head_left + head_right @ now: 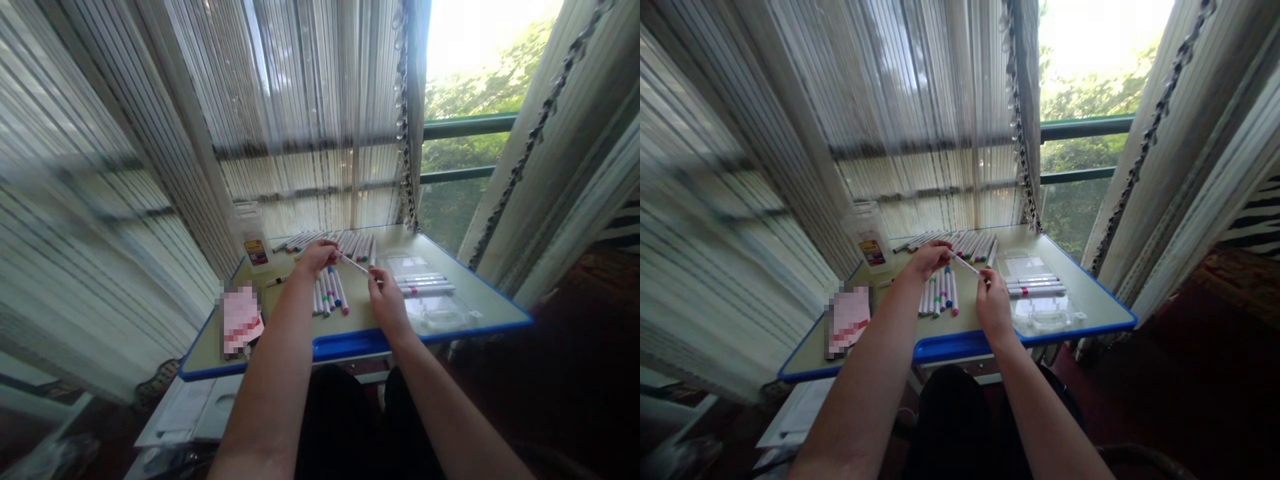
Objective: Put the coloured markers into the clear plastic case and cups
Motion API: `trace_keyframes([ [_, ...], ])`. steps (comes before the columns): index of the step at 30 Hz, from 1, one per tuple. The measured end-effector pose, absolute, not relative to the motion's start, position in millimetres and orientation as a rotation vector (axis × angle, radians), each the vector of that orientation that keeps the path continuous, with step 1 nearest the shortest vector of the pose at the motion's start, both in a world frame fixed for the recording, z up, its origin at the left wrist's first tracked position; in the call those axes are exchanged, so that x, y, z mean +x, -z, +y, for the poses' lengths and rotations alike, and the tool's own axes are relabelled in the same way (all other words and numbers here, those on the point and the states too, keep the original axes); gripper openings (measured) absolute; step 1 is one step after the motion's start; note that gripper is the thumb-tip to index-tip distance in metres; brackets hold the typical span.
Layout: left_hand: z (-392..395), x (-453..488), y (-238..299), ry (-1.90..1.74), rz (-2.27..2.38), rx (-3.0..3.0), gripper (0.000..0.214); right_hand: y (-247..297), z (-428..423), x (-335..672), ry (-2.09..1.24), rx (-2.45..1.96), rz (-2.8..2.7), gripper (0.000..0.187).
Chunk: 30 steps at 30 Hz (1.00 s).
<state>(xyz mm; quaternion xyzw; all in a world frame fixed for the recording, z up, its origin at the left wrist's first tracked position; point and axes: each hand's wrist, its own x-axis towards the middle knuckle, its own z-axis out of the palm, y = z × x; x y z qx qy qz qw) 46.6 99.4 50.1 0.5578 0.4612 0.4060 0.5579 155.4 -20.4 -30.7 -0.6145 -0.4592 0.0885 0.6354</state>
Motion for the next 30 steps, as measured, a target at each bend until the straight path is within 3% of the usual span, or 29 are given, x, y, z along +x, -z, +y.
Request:
trace_keyframes([
  [17,99.6,45.1,-51.8,-0.945,1.074,1.331,0.000,27.8,-21.8,155.7,-0.341,-1.390,-1.029,0.031],
  [30,102.6,45.6,-48.0,-0.943,1.071,1.366,0.020,20.4,-26.8,150.7,-0.486,-1.368,-1.017,0.032],
])
